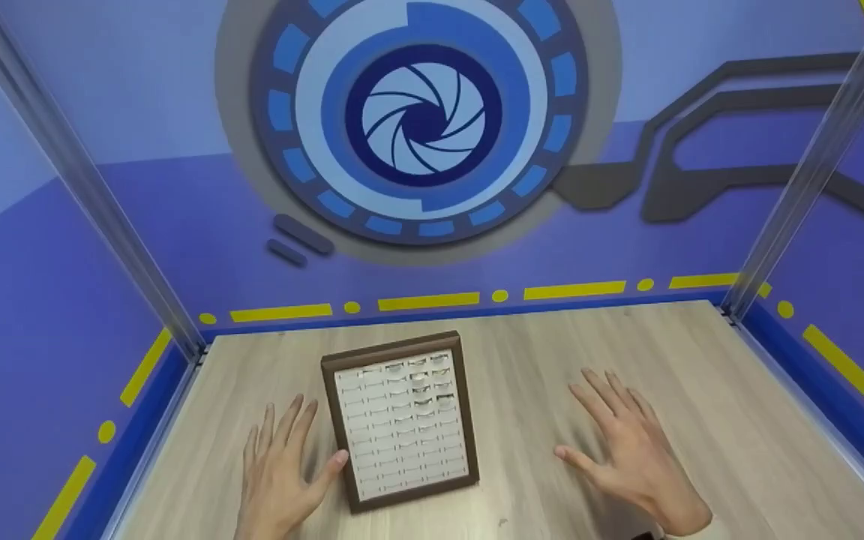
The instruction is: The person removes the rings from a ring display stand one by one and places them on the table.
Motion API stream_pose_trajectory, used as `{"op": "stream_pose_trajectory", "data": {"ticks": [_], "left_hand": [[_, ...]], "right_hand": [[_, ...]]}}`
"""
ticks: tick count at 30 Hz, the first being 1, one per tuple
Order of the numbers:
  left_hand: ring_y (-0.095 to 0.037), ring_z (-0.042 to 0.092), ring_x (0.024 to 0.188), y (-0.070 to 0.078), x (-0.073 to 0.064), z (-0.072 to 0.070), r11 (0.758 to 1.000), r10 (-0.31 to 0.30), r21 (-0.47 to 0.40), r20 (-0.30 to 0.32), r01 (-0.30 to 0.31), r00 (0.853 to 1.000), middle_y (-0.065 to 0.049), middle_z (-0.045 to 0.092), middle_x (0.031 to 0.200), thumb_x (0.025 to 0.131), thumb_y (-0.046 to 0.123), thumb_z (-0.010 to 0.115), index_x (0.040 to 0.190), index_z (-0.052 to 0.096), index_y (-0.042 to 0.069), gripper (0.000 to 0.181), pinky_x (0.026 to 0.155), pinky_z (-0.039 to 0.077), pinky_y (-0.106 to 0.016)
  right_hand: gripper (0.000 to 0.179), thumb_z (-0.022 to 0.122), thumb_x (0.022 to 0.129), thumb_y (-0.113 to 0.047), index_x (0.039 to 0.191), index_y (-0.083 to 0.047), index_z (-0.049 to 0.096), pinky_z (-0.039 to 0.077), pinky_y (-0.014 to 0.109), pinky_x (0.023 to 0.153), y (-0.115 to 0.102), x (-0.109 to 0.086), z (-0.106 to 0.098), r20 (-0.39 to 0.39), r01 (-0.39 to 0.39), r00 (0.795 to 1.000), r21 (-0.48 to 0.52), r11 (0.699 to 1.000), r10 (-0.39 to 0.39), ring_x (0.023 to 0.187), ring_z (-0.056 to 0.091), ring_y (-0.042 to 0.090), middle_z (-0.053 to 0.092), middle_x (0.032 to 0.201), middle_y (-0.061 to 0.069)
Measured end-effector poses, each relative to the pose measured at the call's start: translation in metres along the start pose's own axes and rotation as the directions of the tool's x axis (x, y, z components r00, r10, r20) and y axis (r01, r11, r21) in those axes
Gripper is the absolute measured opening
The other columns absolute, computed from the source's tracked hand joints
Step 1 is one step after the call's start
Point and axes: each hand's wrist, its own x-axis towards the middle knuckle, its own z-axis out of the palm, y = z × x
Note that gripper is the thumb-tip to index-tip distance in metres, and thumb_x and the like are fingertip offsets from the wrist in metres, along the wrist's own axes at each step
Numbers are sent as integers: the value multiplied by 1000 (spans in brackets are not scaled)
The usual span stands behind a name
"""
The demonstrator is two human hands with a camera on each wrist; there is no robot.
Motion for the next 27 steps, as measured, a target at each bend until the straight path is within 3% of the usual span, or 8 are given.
{"op": "stream_pose_trajectory", "data": {"ticks": [7, 12, 18, 27], "left_hand": [[-55, 33, 154, 5, -3, 7, 996, -61, -63, 58, 64, 996, -15, 43, 168, 97, 66, 66, 160, 49, 11, 85, 122, 28, -77], [-51, 40, 152, 6, -2, 9, 990, -60, -123, 37, 64, 998, -16, 46, 166, 97, 60, 70, 158, 51, 8, 83, 118, 36, -76], [-44, 48, 148, 14, 5, 13, 962, -54, -267, 28, 60, 998, -16, 51, 161, 99, 52, 73, 158, 50, 6, 78, 119, 42, -68], [-43, 51, 146, 18, 6, 18, 920, -79, -382, 25, 82, 997, -19, 56, 156, 102, 41, 73, 155, 51, 1, 70, 120, 43, -64]], "right_hand": [[82, 88, 86, -48, 154, -14, 57, 44, 72, 113, -16, 13, 7, -51, 111, 993, 50, 993, -109, 148, 47, 49, 50, 163, 14], [78, 87, 88, -45, 153, -14, 58, 49, 70, 109, -31, 25, 9, -75, 165, 984, 81, 983, -159, 144, 53, 45, 53, 161, 12], [73, 88, 89, -38, 152, -13, 59, 56, 61, 108, -49, 41, 12, -119, 237, 967, 99, 966, -225, 138, 61, 35, 58, 156, 8], [58, 88, 90, -23, 141, -9, 65, 61, 48, 103, -73, 61, 35, -191, 363, 924, 153, 919, -333, 128, 67, 28, 67, 141, 9]]}}
